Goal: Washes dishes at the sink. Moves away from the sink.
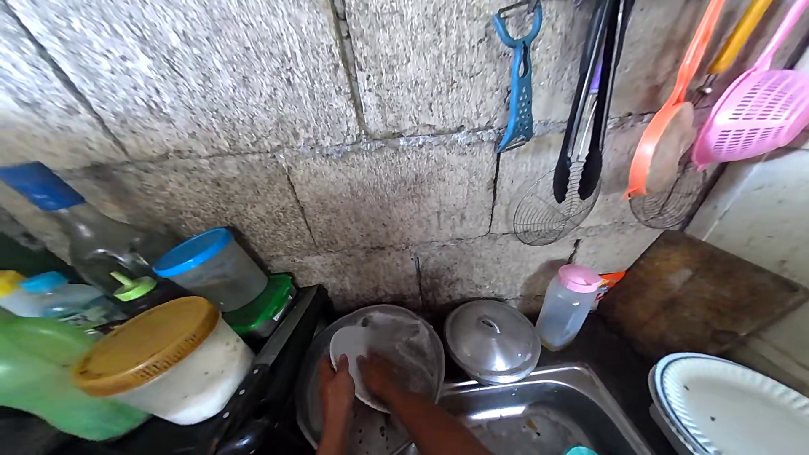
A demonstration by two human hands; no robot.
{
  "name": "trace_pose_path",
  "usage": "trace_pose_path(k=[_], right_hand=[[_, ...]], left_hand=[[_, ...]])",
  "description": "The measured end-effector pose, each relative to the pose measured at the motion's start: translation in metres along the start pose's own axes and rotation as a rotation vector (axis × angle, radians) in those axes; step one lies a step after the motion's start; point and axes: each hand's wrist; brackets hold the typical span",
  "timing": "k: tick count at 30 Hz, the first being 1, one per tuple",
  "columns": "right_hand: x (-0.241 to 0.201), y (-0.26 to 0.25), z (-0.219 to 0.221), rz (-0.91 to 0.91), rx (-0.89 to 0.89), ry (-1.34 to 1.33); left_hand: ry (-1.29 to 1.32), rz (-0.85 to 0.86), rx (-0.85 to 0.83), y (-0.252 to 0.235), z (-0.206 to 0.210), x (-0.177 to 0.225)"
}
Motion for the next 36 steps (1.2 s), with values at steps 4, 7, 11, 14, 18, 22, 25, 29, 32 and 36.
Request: trace_pose_path(k=[4,7,11,14,18,22,25,29,32,36], right_hand=[[-0.009,0.003,0.009,-0.28,0.028,0.091],[0.001,-0.002,-0.004,-0.071,0.022,-0.012],[-0.001,0.005,0.003,-0.132,0.109,0.044],[0.001,0.008,0.002,-0.26,0.126,0.039],[0.003,0.007,-0.025,0.155,-0.045,-0.055],[0.007,0.02,-0.048,0.406,-0.028,-0.256],[0.006,0.027,-0.064,0.505,0.063,-0.264],[-0.002,0.029,-0.083,0.454,0.181,-0.09],[-0.016,0.032,-0.1,0.359,0.231,0.035],[-0.05,0.046,-0.12,0.133,0.236,0.171]], left_hand=[[-0.085,0.051,-0.026,-0.001,-0.005,-0.001],[-0.213,0.156,-0.031,0.007,-0.018,0.018],[-0.236,0.243,0.048,0.004,-0.025,0.029],[-0.293,0.316,0.06,0.009,-0.023,0.037],[-0.459,0.477,0.045,0.024,-0.028,0.045],[-0.43,0.364,-0.014,0.011,-0.033,0.025],[-0.373,0.145,-0.081,-0.012,-0.035,-0.005],[-0.635,-0.09,-0.237,-0.021,-0.029,-0.026],[-0.757,-0.142,-0.405,-0.026,-0.026,-0.032],[-0.783,-0.145,-0.582,-0.024,-0.027,-0.027]])
Point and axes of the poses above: each hand's wrist, its own y-axis away from the middle knuckle, its own z-axis out of the palm, x = y × z, and after that the axes turned 3 degrees about z, right-handed
